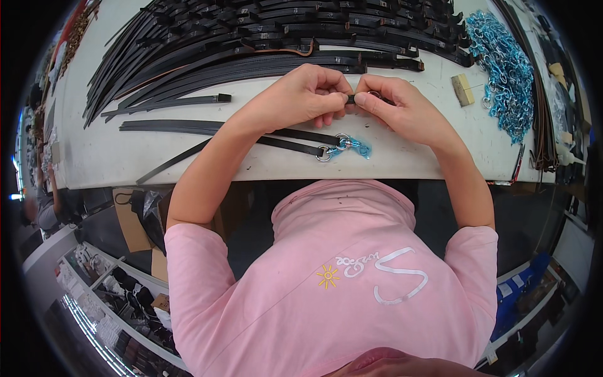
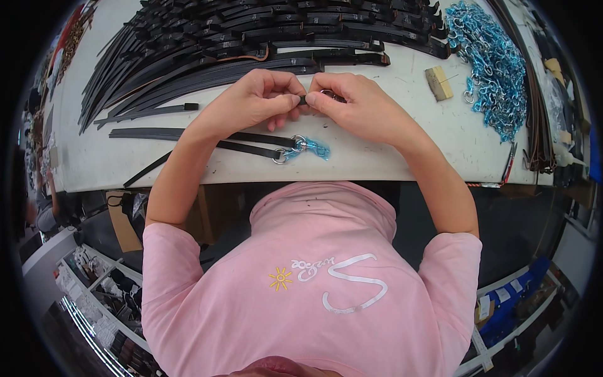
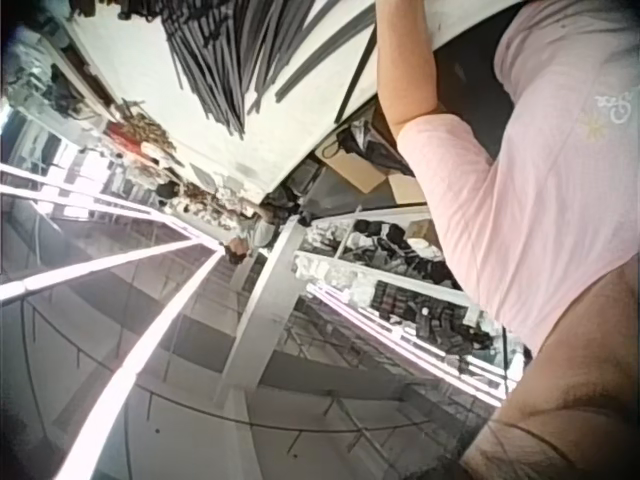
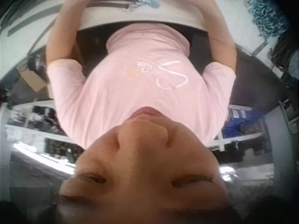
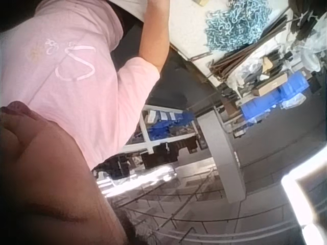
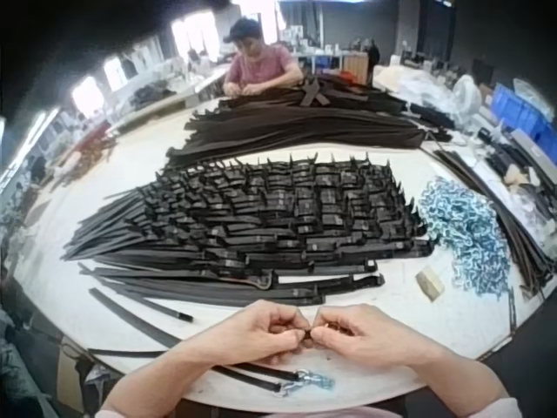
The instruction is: The person assembles keychains by threading black leather straps through silver metal rings and attaching blue plastic clips. They repeatedly pick up straps and rings, thread the strap through the ring, and then attach the clip to the ring, placing the finished items on the table.
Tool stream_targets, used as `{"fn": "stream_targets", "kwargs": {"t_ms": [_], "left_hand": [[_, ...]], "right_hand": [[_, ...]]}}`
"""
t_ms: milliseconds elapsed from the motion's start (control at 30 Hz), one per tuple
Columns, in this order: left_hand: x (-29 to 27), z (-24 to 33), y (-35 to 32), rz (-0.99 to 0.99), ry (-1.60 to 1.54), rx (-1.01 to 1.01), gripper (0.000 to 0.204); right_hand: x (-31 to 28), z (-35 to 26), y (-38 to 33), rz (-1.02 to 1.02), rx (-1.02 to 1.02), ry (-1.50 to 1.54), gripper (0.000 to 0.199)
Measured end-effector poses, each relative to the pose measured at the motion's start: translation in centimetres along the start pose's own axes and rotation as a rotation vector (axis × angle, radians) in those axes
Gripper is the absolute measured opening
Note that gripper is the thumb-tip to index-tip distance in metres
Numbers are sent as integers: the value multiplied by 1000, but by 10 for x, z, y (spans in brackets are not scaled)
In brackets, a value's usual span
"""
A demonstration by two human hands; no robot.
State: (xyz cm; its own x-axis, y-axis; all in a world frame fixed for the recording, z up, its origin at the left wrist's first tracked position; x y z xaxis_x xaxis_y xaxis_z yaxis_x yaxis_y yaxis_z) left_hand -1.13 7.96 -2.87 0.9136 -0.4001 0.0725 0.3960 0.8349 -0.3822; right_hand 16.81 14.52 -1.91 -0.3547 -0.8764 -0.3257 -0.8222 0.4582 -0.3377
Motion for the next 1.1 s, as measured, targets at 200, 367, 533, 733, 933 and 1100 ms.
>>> {"fn": "stream_targets", "kwargs": {"t_ms": [200, 367, 533, 733, 933, 1100], "left_hand": [[3, 0, 0, -6, 16, 10, 21], [0, -2, 1, -26, -44, 4, 18], [0, -1, 1, -46, -13, 2, 17], [1, -3, 2, -49, 10, 4, 18], [0, -1, 1, -37, -9, 8, 19], [1, -5, 1, -37, 6, 12, 20]], "right_hand": [[1, 6, 2, -32, -41, 10, 24], [2, 4, 1, -35, -38, -6, 24], [0, 1, 0, -28, -7, 0, 25], [0, 2, 0, -33, -4, -7, 25], [0, 3, 1, -30, 9, -12, 25], [1, 2, 1, -16, -25, -30, 25]]}}
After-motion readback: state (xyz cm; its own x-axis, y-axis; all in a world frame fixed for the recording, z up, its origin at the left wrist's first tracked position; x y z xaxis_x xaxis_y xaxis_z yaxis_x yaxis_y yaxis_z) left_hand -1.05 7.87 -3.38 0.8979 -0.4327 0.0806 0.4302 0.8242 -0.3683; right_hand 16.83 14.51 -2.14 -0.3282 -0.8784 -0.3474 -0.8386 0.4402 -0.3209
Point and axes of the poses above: each hand's wrist, its own y-axis towards the middle knuckle, its own x-axis out of the palm, z = x × y, the point moved 3 cm from there along y, towards the middle knuckle, and after that the axes turned 4 degrees about -z, right-handed, at the moved point
